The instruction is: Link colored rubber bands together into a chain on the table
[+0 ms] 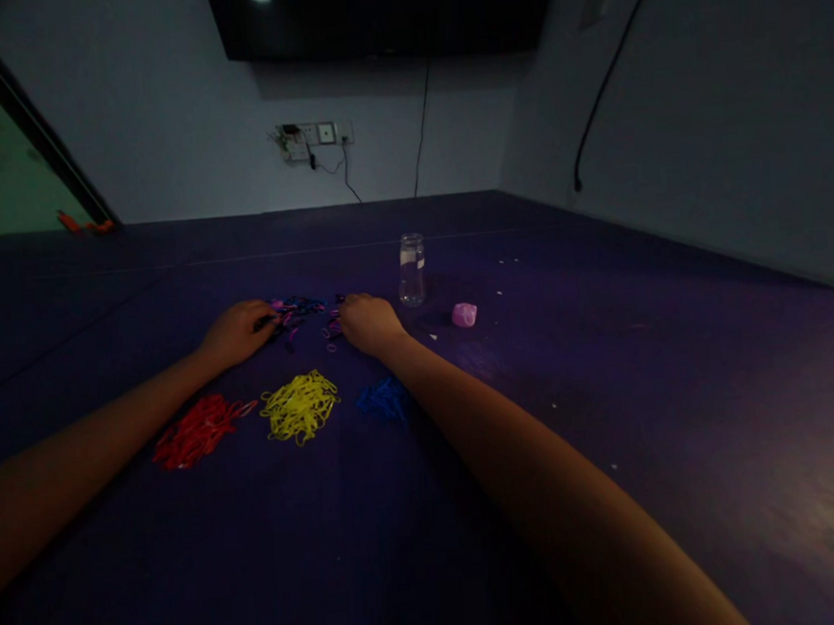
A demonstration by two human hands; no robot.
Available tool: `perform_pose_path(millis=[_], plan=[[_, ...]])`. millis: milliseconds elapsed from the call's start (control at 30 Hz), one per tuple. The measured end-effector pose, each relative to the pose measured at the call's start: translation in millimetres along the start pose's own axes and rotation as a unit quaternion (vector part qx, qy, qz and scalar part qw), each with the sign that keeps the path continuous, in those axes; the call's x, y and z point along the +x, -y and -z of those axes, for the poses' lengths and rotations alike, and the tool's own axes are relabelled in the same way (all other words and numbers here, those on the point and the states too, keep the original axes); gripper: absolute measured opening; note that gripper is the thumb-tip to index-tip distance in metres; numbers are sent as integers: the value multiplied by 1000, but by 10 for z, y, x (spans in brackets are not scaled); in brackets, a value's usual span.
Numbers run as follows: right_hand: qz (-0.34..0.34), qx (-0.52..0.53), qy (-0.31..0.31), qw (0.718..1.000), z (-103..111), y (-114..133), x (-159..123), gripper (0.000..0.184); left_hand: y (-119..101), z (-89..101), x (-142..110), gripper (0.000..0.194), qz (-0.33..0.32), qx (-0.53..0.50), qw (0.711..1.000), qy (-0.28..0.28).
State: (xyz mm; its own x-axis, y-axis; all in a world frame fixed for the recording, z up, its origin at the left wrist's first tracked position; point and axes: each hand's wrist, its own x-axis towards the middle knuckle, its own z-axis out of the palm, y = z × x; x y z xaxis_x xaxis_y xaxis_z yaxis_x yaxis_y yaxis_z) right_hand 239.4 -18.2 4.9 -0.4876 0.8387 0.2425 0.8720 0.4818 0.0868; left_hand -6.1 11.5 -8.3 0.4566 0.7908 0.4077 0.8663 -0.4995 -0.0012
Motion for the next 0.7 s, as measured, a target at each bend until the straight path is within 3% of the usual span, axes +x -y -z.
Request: perform_pose_path(millis=[700], plan=[[7, -14, -5, 1000, -1, 2, 1, 36, -18, 12, 2, 30, 7, 7, 1000, 7]])
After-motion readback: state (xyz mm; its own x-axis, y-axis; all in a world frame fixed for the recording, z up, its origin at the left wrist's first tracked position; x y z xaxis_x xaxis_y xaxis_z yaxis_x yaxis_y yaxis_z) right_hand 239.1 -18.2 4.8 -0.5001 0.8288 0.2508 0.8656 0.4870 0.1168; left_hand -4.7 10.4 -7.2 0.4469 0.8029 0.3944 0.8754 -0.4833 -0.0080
